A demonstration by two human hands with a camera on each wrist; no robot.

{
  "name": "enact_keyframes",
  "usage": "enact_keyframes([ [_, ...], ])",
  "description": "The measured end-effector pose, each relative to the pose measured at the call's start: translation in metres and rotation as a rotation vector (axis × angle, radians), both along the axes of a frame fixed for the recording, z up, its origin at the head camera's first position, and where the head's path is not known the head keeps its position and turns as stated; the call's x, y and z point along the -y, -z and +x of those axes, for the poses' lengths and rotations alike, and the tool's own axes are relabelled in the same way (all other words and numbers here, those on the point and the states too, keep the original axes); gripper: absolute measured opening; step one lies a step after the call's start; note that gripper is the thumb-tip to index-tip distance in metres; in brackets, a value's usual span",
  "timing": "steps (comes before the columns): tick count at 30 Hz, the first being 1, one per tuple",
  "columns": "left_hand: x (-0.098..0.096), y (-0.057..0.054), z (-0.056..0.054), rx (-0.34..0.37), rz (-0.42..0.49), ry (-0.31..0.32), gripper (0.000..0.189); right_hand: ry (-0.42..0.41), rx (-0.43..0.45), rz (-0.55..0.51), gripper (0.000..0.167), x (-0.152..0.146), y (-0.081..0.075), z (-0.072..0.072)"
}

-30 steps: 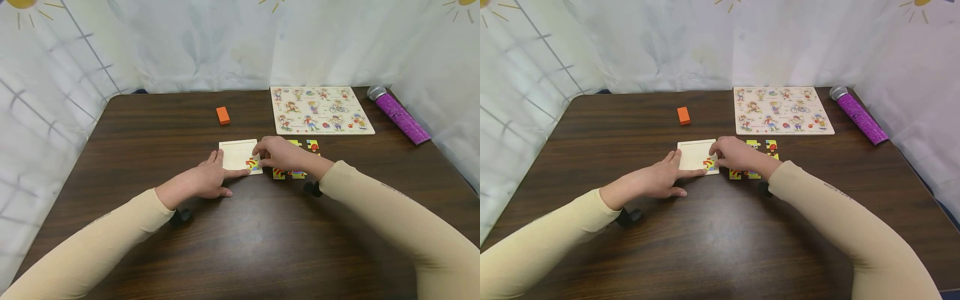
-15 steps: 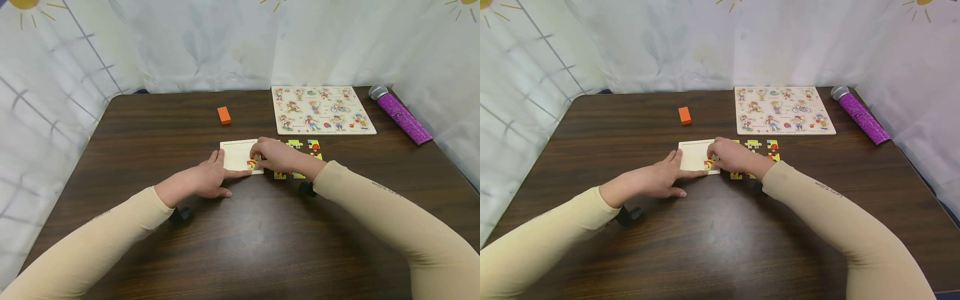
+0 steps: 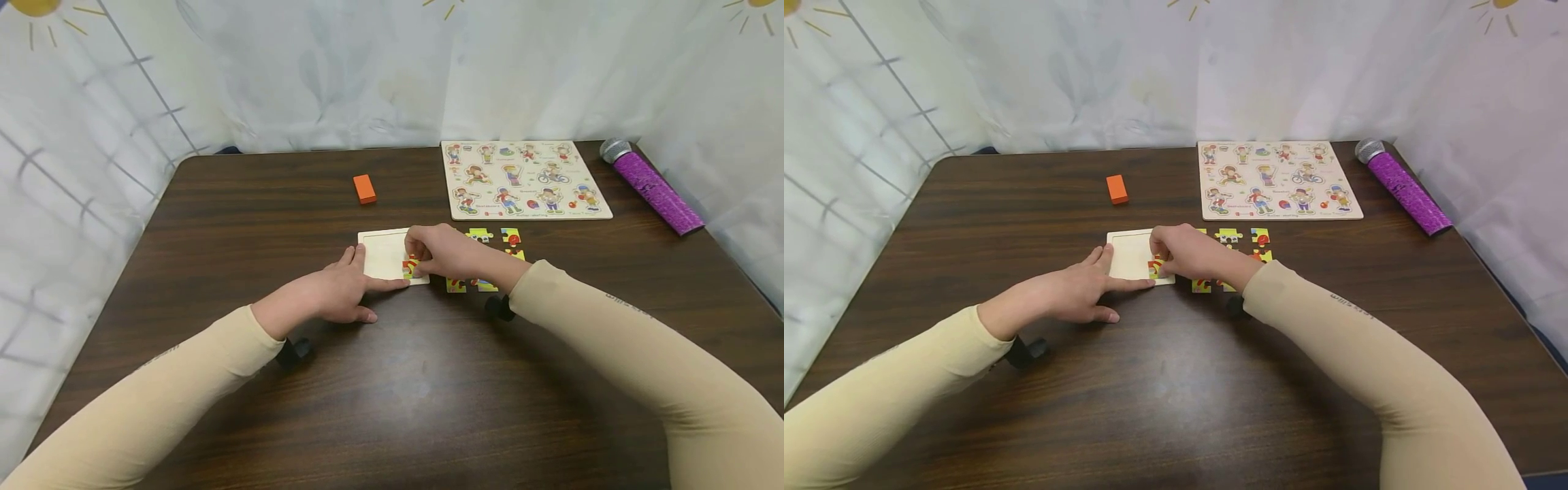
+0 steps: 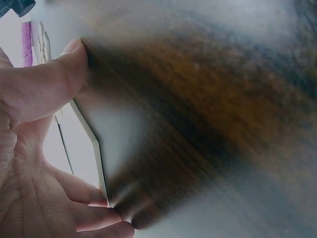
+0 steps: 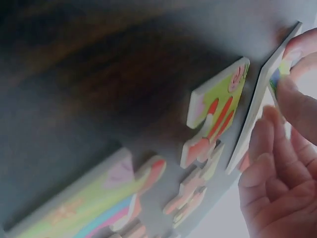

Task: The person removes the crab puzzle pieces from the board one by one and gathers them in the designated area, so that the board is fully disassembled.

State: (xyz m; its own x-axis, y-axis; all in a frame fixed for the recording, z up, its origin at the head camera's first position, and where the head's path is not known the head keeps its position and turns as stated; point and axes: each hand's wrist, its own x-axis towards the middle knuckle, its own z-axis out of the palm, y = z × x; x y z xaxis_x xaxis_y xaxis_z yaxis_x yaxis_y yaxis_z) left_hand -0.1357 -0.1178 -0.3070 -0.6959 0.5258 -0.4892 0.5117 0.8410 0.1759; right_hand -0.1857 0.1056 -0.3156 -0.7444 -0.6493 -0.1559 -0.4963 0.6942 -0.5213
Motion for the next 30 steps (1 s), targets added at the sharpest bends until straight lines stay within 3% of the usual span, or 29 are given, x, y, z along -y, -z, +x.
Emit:
enact_keyframes([
  [8,-0.003,0.000,0.000,-0.009,0.007,0.017,0.074,0.051,0.018,-0.108,0.023,-0.014,0.001,0.000],
  [15,-0.006,0.001,0.000,0.004,0.009,0.000,0.074,0.149,0.010,-0.185,0.021,-0.057,-0.010,0.003],
  [23,-0.005,0.002,0.001,0.009,0.008,-0.020,0.074,0.277,-0.015,-0.109,0.019,-0.122,-0.015,0.017],
  [30,0.001,0.003,0.001,0.010,0.015,-0.024,0.075,0.325,-0.014,-0.033,0.018,-0.150,-0.007,0.029],
])
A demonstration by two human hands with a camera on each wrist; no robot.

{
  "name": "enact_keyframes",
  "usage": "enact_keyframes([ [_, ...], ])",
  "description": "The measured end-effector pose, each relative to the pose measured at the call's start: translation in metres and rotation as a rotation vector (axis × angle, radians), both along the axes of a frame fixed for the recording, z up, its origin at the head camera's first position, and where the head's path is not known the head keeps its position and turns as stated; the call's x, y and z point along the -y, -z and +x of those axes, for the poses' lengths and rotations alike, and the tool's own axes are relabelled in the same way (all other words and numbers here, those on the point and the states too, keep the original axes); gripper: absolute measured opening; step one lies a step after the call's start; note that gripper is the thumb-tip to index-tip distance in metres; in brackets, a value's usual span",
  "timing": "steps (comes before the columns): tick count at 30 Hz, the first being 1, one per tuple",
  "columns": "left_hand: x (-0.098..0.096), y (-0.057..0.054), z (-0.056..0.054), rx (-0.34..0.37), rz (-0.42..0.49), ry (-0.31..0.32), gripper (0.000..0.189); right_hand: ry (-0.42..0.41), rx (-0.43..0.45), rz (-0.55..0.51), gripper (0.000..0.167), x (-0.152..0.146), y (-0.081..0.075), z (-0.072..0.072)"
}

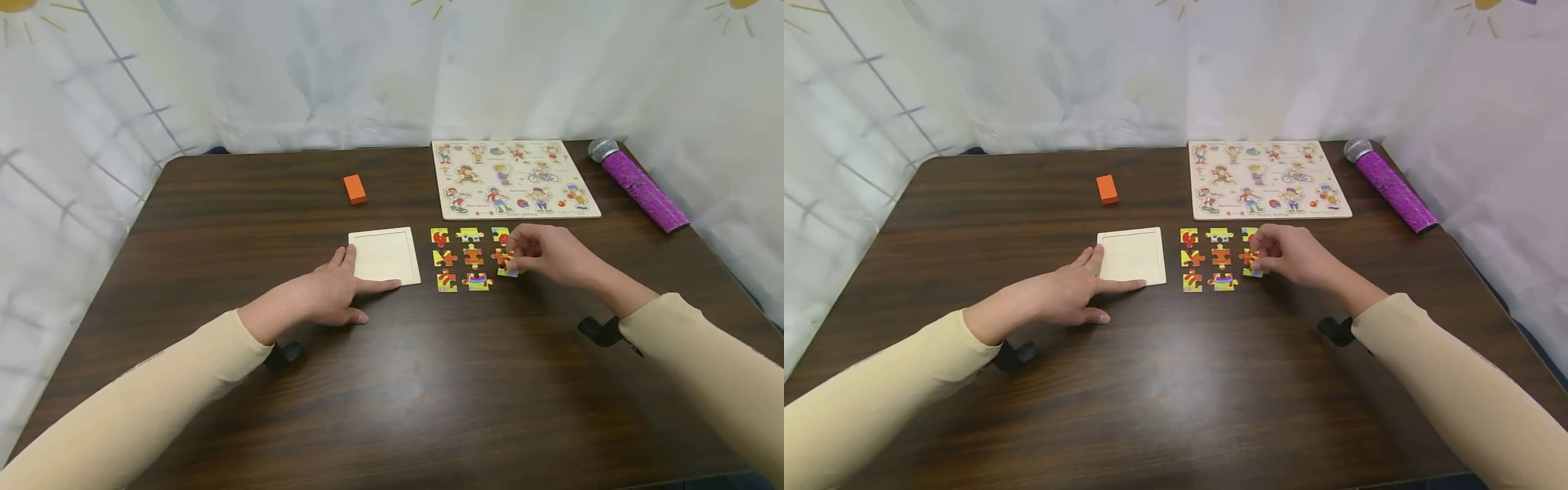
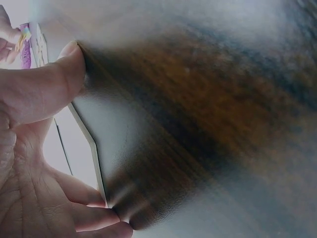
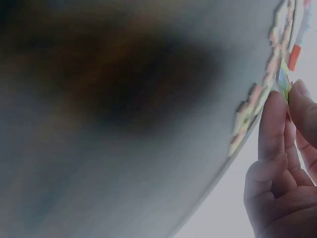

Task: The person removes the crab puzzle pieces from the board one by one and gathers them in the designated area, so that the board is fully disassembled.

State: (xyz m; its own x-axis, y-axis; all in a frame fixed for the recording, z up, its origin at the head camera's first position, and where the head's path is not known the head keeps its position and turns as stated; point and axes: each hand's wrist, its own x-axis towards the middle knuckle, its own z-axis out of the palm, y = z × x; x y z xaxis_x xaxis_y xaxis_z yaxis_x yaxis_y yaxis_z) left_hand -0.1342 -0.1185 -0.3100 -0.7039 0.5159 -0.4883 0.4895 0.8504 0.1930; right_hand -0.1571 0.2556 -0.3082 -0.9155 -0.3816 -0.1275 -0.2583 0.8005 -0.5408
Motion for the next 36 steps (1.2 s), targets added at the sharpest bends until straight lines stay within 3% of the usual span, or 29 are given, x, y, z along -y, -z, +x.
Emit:
enact_keyframes([
  [11,0.005,0.000,0.002,0.026,0.021,-0.019,0.075,-0.005,0.035,0.011,0.014,-0.007,0.015,0.008],
  [36,0.002,0.001,0.000,0.000,0.045,0.011,0.076,-0.067,-0.008,0.081,0.015,-0.002,0.021,0.008],
])
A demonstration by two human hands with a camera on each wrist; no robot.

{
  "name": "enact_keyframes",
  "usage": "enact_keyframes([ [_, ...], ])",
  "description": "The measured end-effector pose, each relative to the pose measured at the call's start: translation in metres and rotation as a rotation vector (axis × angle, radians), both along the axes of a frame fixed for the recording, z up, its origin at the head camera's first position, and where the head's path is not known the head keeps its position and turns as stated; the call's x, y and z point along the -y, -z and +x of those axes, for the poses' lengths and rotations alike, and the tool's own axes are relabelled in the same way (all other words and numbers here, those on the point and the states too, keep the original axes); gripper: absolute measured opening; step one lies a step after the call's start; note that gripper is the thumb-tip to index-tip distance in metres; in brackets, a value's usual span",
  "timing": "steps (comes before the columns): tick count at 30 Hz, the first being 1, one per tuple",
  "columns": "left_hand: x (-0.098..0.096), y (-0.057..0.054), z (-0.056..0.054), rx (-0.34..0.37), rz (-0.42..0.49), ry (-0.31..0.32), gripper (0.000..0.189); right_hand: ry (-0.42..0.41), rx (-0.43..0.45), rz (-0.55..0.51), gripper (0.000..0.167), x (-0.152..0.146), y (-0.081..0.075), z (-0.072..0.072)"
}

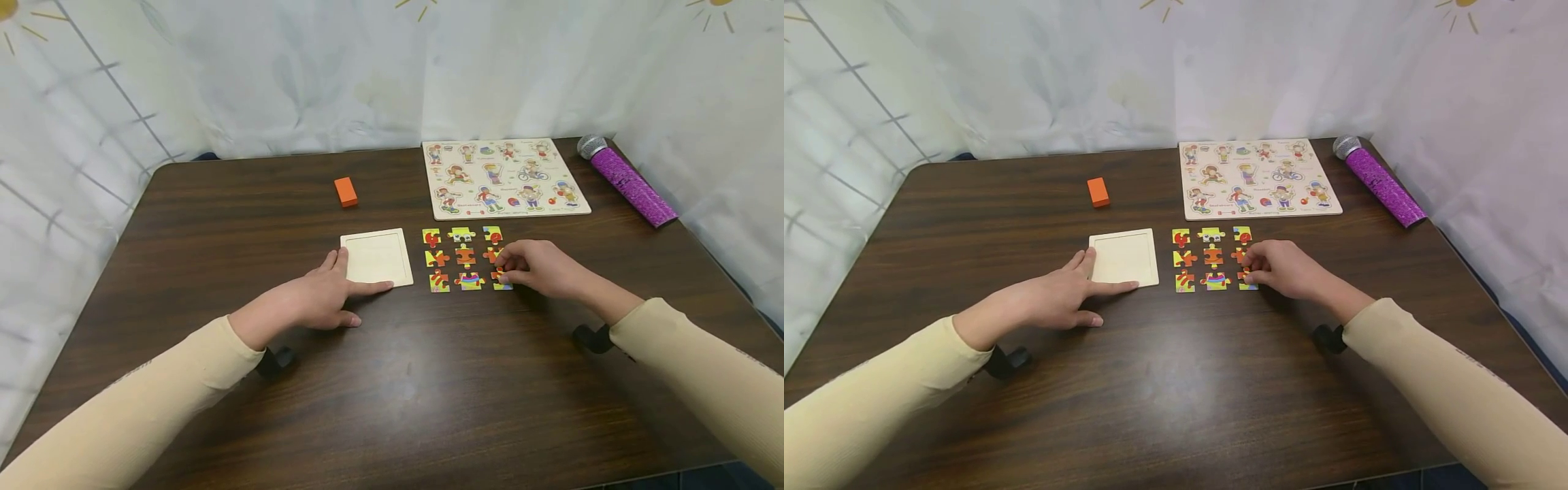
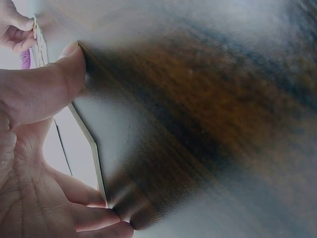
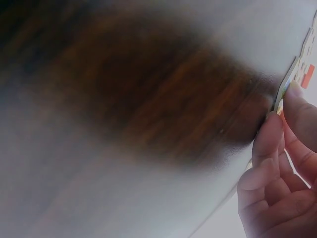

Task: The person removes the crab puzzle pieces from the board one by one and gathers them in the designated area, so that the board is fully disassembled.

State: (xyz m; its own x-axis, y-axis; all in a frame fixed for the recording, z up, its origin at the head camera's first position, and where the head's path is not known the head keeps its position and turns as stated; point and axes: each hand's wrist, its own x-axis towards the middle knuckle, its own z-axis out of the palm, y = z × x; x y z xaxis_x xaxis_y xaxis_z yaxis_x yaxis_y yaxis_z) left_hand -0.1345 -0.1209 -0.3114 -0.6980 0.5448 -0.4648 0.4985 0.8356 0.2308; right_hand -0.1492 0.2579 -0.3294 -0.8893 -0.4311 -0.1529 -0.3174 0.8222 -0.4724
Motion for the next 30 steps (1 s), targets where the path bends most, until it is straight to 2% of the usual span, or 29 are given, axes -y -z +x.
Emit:
enact_keyframes([
  [17,-0.0005,-0.0012,-0.0001,-0.004,-0.007,0.005,0.076,-0.005,0.003,0.000,0.012,0.0021,-0.0028,0.0006],
  [30,0.0003,-0.0013,-0.0002,-0.010,0.002,0.015,0.075,0.018,-0.002,0.011,0.016,-0.0011,-0.0051,0.0007],
])
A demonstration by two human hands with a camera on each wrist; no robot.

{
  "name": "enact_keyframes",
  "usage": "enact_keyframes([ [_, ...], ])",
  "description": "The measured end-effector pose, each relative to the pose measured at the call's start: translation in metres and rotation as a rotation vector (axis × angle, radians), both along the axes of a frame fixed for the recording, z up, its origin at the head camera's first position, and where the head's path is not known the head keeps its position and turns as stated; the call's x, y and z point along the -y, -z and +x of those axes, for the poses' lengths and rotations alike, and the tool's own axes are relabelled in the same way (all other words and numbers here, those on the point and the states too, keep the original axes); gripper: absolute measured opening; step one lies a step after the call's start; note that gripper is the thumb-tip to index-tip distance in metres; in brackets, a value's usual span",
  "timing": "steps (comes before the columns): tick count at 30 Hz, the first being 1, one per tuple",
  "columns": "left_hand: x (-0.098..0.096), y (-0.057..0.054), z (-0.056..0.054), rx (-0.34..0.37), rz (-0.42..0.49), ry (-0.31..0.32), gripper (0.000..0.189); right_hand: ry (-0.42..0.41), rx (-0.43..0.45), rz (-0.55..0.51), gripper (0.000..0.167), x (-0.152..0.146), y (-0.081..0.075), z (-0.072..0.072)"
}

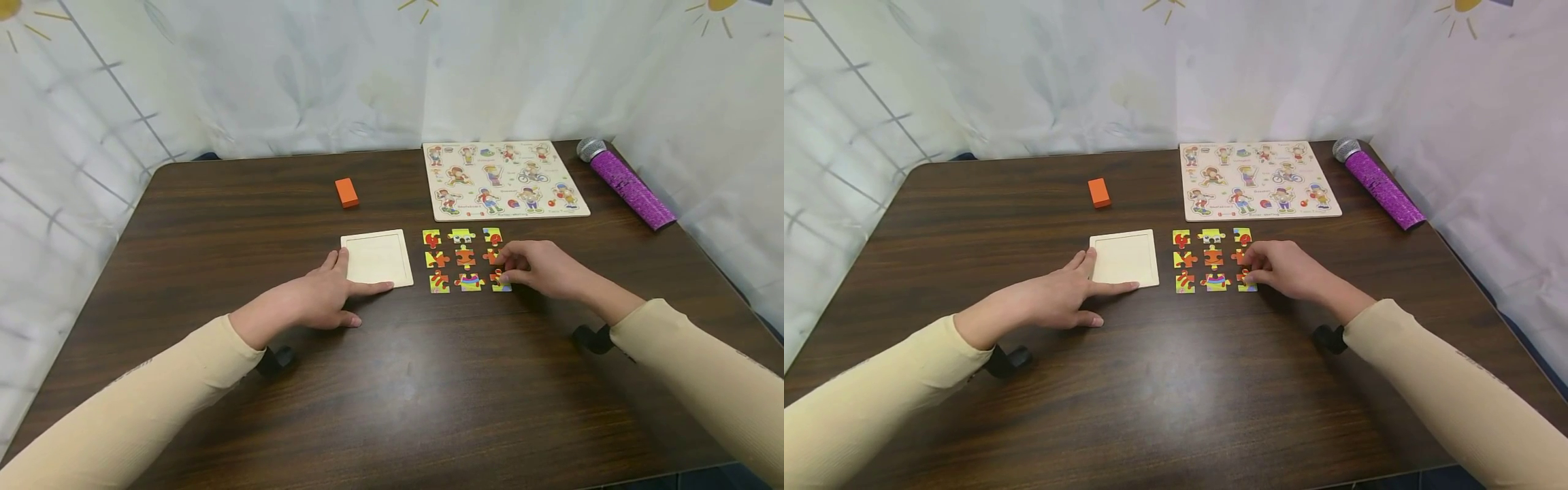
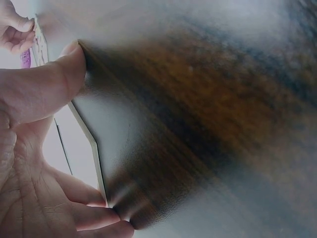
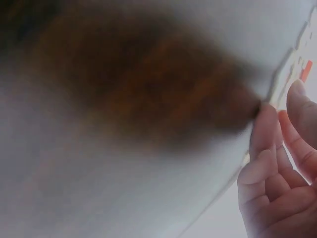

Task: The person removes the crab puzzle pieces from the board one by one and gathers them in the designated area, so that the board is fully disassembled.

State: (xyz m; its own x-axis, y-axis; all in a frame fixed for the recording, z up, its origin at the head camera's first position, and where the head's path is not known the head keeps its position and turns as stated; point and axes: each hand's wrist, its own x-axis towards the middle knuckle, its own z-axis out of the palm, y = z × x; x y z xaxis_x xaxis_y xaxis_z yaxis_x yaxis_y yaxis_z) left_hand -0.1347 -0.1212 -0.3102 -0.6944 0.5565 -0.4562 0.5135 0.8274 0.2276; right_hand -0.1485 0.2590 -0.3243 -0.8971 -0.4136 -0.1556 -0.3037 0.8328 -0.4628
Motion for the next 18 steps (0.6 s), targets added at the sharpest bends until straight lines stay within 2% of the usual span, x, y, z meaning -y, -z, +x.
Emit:
enact_keyframes([
  [8,0.002,0.000,-0.001,0.007,0.022,-0.009,0.074,0.051,-0.006,-0.010,0.022,-0.007,-0.014,-0.002],
  [18,0.003,0.000,-0.004,0.044,0.029,-0.023,0.074,0.061,-0.044,-0.019,0.031,-0.012,-0.023,-0.002],
])
